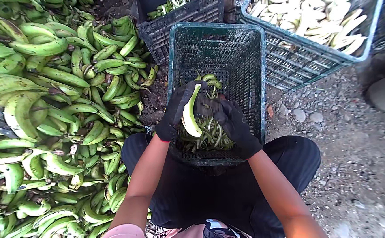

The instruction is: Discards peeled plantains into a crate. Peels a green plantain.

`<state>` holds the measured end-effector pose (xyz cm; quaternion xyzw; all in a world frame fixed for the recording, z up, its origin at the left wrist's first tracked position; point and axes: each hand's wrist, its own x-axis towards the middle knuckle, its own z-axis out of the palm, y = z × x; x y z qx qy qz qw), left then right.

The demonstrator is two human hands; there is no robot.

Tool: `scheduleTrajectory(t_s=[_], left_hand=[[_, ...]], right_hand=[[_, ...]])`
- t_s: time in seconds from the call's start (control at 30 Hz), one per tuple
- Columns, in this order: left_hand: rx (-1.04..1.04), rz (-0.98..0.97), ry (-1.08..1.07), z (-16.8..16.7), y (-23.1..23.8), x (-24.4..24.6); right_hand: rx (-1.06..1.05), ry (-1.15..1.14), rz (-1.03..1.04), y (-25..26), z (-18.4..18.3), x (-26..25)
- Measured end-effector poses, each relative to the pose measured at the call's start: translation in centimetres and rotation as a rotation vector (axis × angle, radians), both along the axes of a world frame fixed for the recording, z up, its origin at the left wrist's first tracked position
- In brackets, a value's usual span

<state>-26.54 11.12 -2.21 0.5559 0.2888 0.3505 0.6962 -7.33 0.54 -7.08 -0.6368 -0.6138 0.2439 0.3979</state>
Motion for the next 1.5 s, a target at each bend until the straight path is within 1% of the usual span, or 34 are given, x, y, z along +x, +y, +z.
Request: scheduleTrajectory(t_s=[0.03,0.1,0.23,0.33,0.4,0.5,0.57,0.63,0.67,0.73,0.77,0.8,0.83,0.87,0.9,0.93,1.0,1.07,1.1,1.17,1.2,1.23,1.27,1.3,1.33,1.37,1.4,1.43,1.47,1.5], left_hand=[[0.015,0.011,0.003,0.1,0.1,0.0],[-0.049,-0.006,-0.07,0.3,0.1,0.0],[-0.098,-0.049,-0.134,0.7,0.2,-0.1],[0.003,-0.023,-0.044,0.5,-0.1,0.1],[0.102,0.008,0.022,0.1,-0.3,0.4],[0.3,0.034,0.101,-0.6,-0.4,0.5],[0.262,0.096,0.11,-0.9,-0.9,1.0],[0.219,0.187,0.174,-0.8,-1.6,1.6],[0.227,0.188,0.21,-0.5,-1.9,1.4],[0.221,0.133,0.211,0.2,-2.4,1.1],[0.16,0.104,0.138,0.0,-2.1,1.3],[0.116,0.053,0.09,-0.1,-1.8,1.3],[0.114,0.029,0.083,-0.2,-1.5,1.2],[0.141,0.043,0.13,0.0,-1.3,1.0],[0.201,0.075,0.239,0.3,-1.2,0.5],[0.267,0.106,0.376,0.6,-1.1,-0.1],[0.333,0.048,0.674,0.7,-0.8,-1.5],[0.362,-0.072,0.948,-0.3,-0.2,-2.1],[0.37,-0.17,1.061,-1.0,0.3,-2.0],[0.333,-0.388,1.215,-2.3,1.3,-0.9],[0.299,-0.462,1.254,-2.5,1.8,0.1],[0.264,-0.486,1.246,-2.4,2.5,1.2],[0.247,-0.448,1.18,-1.9,3.3,2.6],[0.236,-0.376,1.086,-1.1,4.4,4.4],[0.195,-0.279,0.957,0.8,5.2,6.9],[0.136,-0.173,0.767,2.9,6.0,9.6],[0.067,-0.126,0.538,5.0,7.0,12.2],[-0.002,-0.13,0.325,6.9,7.8,14.5],[-0.055,-0.164,0.164,8.3,8.5,16.4],[-0.099,-0.17,0.053,9.4,8.8,18.0]], right_hand=[[0.032,-0.102,0.03,-0.4,-0.2,0.2],[0.095,-0.235,0.091,-1.4,-0.3,0.6],[0.144,-0.333,0.141,-2.7,0.7,0.5],[0.083,-0.381,0.112,-2.6,1.2,0.1],[0.018,-0.338,0.07,-2.2,1.2,-0.6],[-0.112,-0.198,-0.056,-0.9,1.2,-1.5],[-0.195,-0.093,-0.126,0.6,0.8,-1.6],[-0.192,0.036,-0.176,1.8,0.1,-1.2],[-0.185,0.091,-0.181,2.2,0.0,-0.9],[-0.19,0.182,-0.187,2.3,0.3,0.0],[-0.179,0.191,-0.198,2.3,0.5,0.5],[-0.18,0.173,-0.215,2.1,1.1,1.1],[-0.193,0.109,-0.232,1.7,1.8,1.7],[-0.214,0.017,-0.247,1.2,2.6,2.4],[-0.231,-0.084,-0.252,0.6,3.5,3.0],[-0.25,-0.202,-0.26,0.1,4.0,3.8],[-0.287,-0.388,-0.249,-1.3,4.5,5.6],[-0.367,-0.452,-0.2,-3.4,3.9,7.2],[-0.421,-0.446,-0.172,-4.6,3.2,7.7],[-0.577,-0.404,-0.085,-6.7,1.9,7.9],[-0.65,-0.365,-0.028,-7.4,1.6,7.8],[-0.709,-0.338,0.025,-7.7,1.8,7.7],[-0.74,-0.315,0.06,-7.8,2.1,7.6],[-0.746,-0.303,0.069,-7.8,2.3,7.7],[-0.733,-0.287,0.058,-7.8,2.4,7.9],[-0.712,-0.275,0.04,-7.7,2.3,8.1],[-0.69,-0.268,0.018,-7.7,2.1,8.4],[-0.668,-0.262,-0.005,-7.6,1.9,8.6],[-0.65,-0.256,-0.028,-7.6,1.8,8.8],[-0.64,-0.245,-0.04,-7.6,1.8,8.9]])
